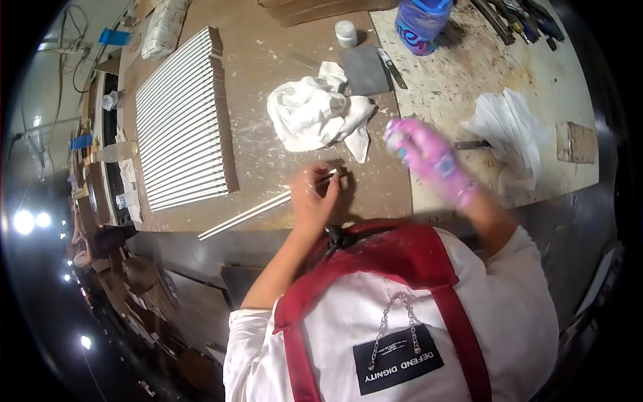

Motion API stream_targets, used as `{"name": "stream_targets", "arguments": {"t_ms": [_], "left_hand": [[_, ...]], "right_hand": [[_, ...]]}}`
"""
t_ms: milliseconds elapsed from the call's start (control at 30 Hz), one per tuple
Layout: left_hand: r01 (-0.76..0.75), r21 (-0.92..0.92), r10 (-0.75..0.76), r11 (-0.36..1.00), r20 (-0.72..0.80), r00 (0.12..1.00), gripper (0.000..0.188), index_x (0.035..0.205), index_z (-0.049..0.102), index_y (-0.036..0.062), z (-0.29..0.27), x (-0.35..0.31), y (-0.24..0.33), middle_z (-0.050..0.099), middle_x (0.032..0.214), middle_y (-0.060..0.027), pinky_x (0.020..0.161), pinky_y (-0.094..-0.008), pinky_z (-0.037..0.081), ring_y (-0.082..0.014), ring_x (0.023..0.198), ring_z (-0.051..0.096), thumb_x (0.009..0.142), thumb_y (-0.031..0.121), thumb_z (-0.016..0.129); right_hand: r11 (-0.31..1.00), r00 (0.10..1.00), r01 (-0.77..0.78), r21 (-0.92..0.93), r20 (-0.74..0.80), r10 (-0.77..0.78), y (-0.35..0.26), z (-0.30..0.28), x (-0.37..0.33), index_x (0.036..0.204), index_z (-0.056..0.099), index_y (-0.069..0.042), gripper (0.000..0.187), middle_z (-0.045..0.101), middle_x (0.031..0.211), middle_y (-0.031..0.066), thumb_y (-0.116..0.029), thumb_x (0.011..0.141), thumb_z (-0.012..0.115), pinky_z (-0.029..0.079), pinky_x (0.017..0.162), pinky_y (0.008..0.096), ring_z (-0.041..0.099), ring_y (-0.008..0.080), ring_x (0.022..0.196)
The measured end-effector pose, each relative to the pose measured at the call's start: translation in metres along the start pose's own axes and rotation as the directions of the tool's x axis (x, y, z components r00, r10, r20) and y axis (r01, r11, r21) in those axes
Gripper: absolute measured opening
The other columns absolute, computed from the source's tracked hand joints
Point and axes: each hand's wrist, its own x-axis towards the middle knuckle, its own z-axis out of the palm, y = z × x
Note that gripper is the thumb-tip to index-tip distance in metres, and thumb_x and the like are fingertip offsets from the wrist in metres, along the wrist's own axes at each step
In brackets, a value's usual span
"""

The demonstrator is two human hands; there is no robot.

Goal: The person organizes slats, wipes them with a cloth, and applies a substance to a thin rod.

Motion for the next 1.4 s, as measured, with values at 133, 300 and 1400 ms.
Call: {"name": "stream_targets", "arguments": {"t_ms": [133,300,1400], "left_hand": [[0.087,-0.136,-0.077,0.987,0.078,0.994,0.018,0.102,0.054,-0.0010,-0.011,0.003,0.007,0.061,0.100,-0.0108,0.085,-0.0298,0.050,-0.0188,0.093,0.064,0.087,0.002,0.063],[-0.127,-0.041,0.131,0.991,0.124,0.984,0.008,0.090,0.053,-0.0019,-0.018,0.005,-0.002,0.058,0.100,-0.0122,0.083,-0.0294,0.048,-0.0197,0.091,0.058,0.087,0.000,0.061],[-0.184,0.127,0.175,0.975,0.080,0.981,0.007,0.090,0.056,-0.0003,-0.013,0.003,-0.004,0.060,0.104,-0.0162,0.083,-0.0412,0.043,-0.0361,0.095,0.056,0.090,0.007,0.058]], "right_hand": [[0.891,0.971,0.239,-0.386,0.070,-0.230,0.038,0.038,-0.026,0.120,0.057,-0.003,0.033,0.064,0.109,0.0155,-0.011,0.089,0.060,0.052,0.082,0.0365,0.064,0.0292,0.094],[0.788,0.865,0.486,-0.377,0.078,-0.496,0.061,0.044,-0.032,0.127,0.053,-0.001,0.044,0.064,0.109,0.0157,-0.005,0.084,0.062,0.052,0.082,0.0397,0.063,0.0330,0.093],[0.795,0.813,0.501,-0.342,0.500,-0.298,0.012,0.025,0.026,0.125,0.058,-0.018,0.033,0.067,0.095,0.0112,-0.022,0.092,0.056,0.053,0.070,0.0408,0.066,0.0315,0.082]]}}
